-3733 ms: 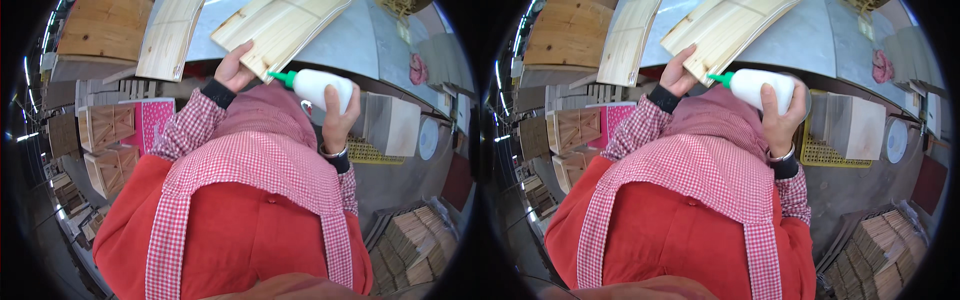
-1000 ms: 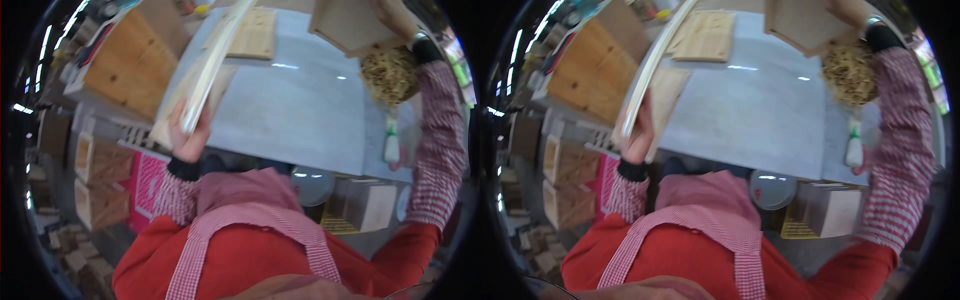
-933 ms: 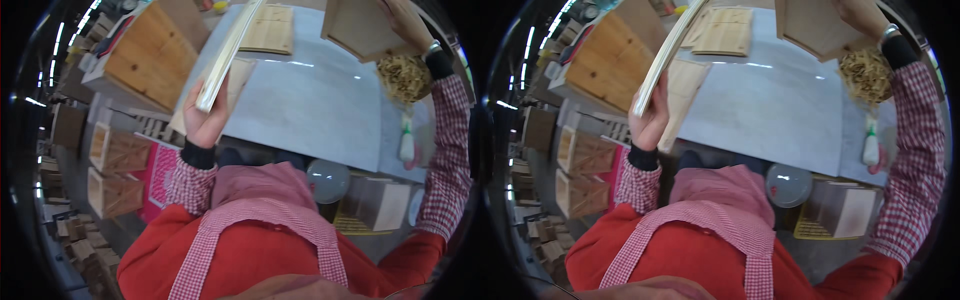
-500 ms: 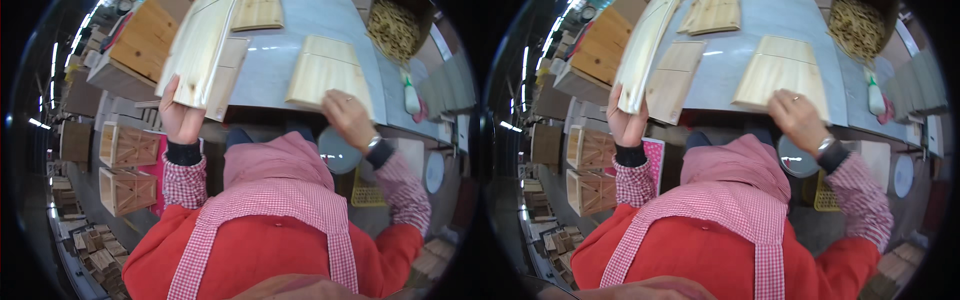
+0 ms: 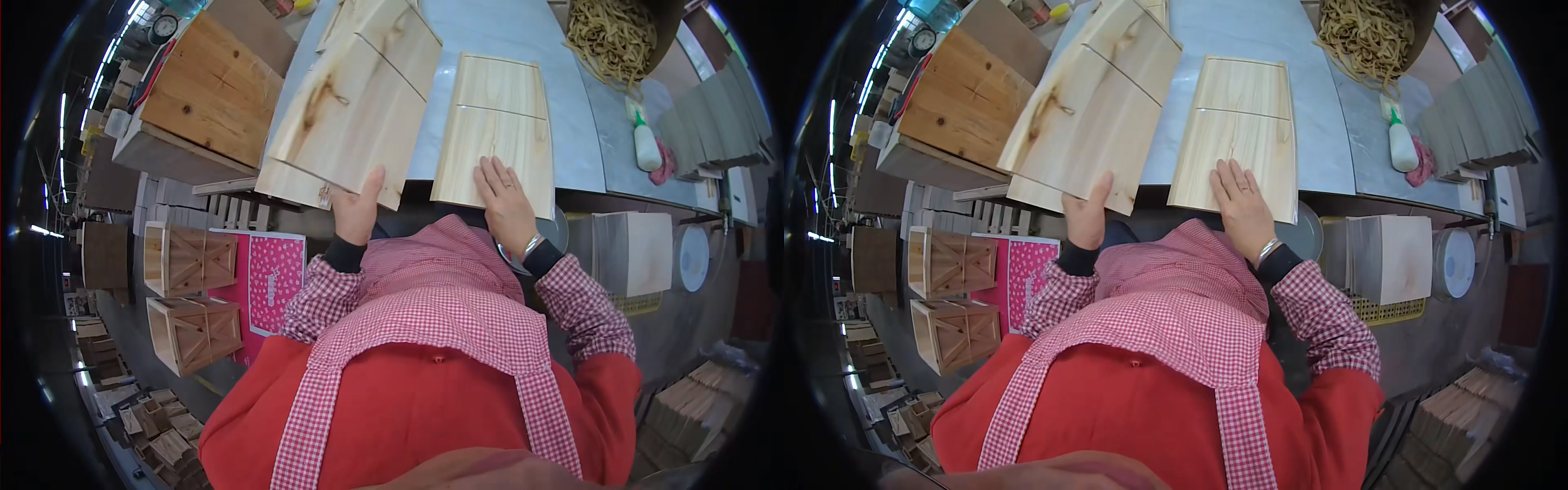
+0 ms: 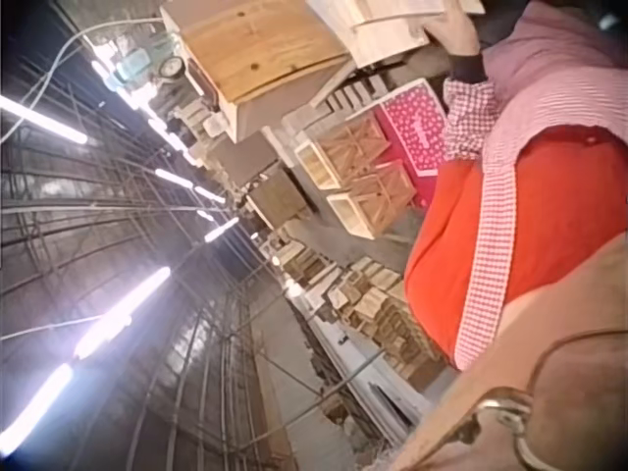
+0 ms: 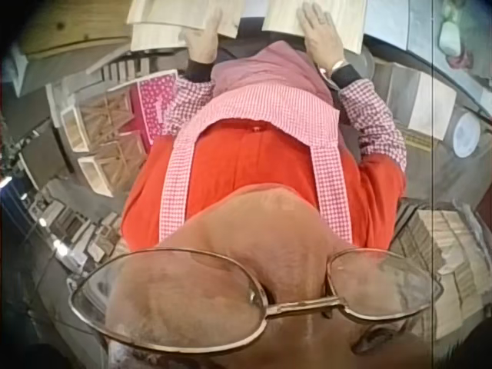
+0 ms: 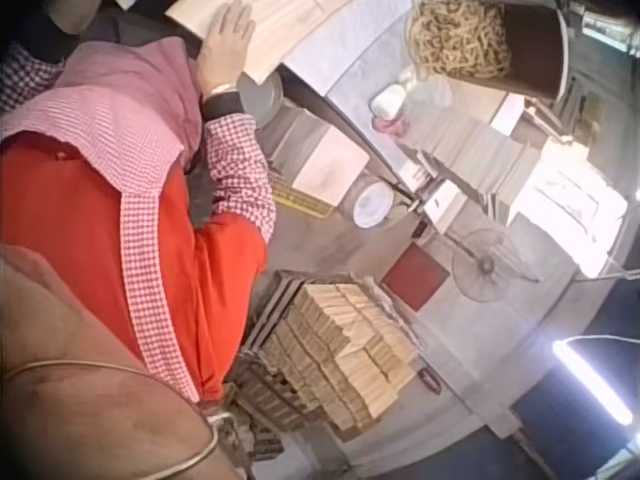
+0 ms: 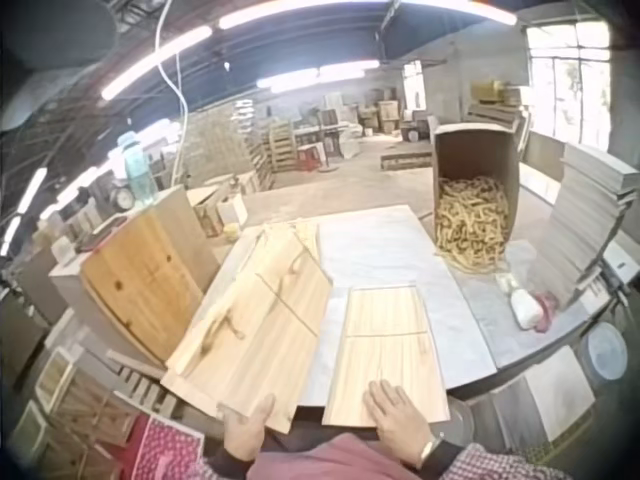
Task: The person is applying wood glue to wooden panels and assembling them into small boxes.
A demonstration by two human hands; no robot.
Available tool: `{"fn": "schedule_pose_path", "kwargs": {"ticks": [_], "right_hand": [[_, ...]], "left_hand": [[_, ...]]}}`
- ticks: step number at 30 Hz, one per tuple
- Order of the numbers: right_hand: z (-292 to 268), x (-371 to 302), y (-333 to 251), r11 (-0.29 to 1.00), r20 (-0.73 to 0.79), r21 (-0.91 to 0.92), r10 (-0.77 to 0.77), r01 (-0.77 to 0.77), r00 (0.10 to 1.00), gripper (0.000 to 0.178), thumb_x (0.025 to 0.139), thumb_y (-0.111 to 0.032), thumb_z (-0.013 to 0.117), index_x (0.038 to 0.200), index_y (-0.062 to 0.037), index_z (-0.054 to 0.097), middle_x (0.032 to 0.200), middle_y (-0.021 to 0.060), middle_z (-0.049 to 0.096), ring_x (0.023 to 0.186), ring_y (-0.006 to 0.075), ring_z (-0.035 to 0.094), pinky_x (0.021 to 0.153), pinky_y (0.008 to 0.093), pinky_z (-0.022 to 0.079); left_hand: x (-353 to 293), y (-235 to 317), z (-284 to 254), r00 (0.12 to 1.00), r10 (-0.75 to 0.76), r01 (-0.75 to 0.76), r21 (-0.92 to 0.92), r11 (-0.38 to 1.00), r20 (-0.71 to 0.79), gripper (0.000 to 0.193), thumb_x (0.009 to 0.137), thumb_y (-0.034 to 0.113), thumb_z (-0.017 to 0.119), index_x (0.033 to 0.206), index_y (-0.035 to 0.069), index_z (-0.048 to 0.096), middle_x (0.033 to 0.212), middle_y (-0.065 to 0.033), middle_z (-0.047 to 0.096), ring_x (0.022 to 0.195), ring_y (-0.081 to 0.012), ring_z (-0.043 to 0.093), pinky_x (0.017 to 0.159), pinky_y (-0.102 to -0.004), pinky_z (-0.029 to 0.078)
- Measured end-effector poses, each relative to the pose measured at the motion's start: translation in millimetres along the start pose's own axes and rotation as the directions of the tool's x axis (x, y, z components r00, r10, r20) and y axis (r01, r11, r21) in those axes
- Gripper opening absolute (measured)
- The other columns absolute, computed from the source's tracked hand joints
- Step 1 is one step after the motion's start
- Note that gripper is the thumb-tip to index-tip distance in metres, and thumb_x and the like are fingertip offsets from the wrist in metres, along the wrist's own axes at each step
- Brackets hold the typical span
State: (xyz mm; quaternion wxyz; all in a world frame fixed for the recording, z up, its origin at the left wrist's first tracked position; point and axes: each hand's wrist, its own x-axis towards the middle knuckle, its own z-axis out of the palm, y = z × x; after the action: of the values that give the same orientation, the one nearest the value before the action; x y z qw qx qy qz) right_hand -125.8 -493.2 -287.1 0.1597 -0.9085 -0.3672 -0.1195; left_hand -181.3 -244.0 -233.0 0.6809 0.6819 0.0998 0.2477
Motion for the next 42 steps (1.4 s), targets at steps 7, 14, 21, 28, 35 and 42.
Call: {"fn": "schedule_pose_path", "kwargs": {"ticks": [7, 14, 21, 28, 35, 42], "right_hand": [[2.4, -4.7, -8.7, 0.996, -0.021, 0.085, 0.024, -0.022, 0.999, 0.064, 0.069, 0.005, 0.053, 0.132, 0.0030, 0.044, 0.142, 0.0180, 0.041, 0.136, 0.0331, 0.034, 0.111, 0.0459, 0.028], [-1.6, -4.0, -11.0, 0.993, 0.007, 0.109, 0.036, -0.036, 0.999, 0.063, 0.069, 0.003, 0.054, 0.132, 0.0031, 0.045, 0.142, 0.0175, 0.041, 0.136, 0.0323, 0.034, 0.111, 0.0458, 0.028], [-3.9, -4.5, -9.7, 0.989, -0.002, 0.135, 0.064, -0.063, 0.998, 0.061, 0.073, -0.001, 0.054, 0.133, 0.0035, 0.044, 0.142, 0.0179, 0.040, 0.136, 0.0332, 0.033, 0.111, 0.0459, 0.028], [-26.1, -5.1, 39.2, 0.937, -0.138, 0.347, 0.099, -0.046, 0.986, 0.047, 0.078, -0.010, 0.065, 0.122, 0.0026, 0.054, 0.130, 0.0213, 0.051, 0.124, 0.0349, 0.047, 0.105, 0.0436, 0.036], [-121.9, -78.0, 289.6, 0.670, -0.683, -0.059, 0.514, -0.740, 0.519, 0.030, 0.076, -0.005, 0.060, 0.106, -0.0004, 0.064, 0.099, 0.0202, 0.063, 0.095, 0.0384, 0.057, 0.088, 0.0466, 0.043], [-116.5, -85.4, 336.1, 0.449, -0.195, -0.212, 0.851, -0.868, 0.488, 0.020, 0.084, -0.019, 0.058, 0.092, -0.0039, 0.067, 0.094, 0.0214, 0.064, 0.088, 0.0413, 0.061, 0.080, 0.0490, 0.049]], "left_hand": [[4.6, -28.3, 27.5, 0.995, 0.081, -0.089, 0.166, 0.982, 0.050, 0.023, 0.086, 0.009, 0.067, 0.101, -0.007, 0.063, 0.089, -0.0078, 0.067, 0.080, -0.0133, 0.063, 0.072, -0.0268, 0.050], [-6.2, -31.5, 40.2, 0.998, 0.020, -0.031, 0.198, 0.980, 0.061, 0.019, 0.085, 0.009, 0.068, 0.093, -0.008, 0.065, 0.080, -0.0078, 0.069, 0.071, -0.0125, 0.064, 0.064, -0.0274, 0.050], [-16.6, -33.0, 63.1, 0.989, 0.114, -0.137, 0.297, 0.945, 0.093, 0.017, 0.085, 0.008, 0.067, 0.090, -0.007, 0.065, 0.080, -0.0084, 0.070, 0.068, -0.0145, 0.064, 0.063, -0.0292, 0.050], [-15.0, -36.1, 58.4, 0.989, -0.083, 0.049, 0.251, 0.967, 0.126, 0.028, 0.090, 0.007, 0.063, 0.113, -0.008, 0.057, 0.106, -0.0106, 0.063, 0.093, -0.0154, 0.059, 0.081, -0.0302, 0.048], [-16.7, -62.5, 44.4, 0.998, 0.025, -0.041, 0.291, 0.956, 0.061, 0.036, 0.088, 0.009, 0.066, 0.115, -0.011, 0.054, 0.111, -0.0151, 0.060, 0.099, -0.0193, 0.056, 0.088, -0.0319, 0.045], [-18.4, -40.9, 49.9, 0.995, -0.006, -0.023, 0.285, 0.958, 0.103, 0.023, 0.088, 0.007, 0.064, 0.098, -0.013, 0.060, 0.091, -0.0123, 0.066, 0.082, -0.0154, 0.060, 0.073, -0.0308, 0.049]]}}
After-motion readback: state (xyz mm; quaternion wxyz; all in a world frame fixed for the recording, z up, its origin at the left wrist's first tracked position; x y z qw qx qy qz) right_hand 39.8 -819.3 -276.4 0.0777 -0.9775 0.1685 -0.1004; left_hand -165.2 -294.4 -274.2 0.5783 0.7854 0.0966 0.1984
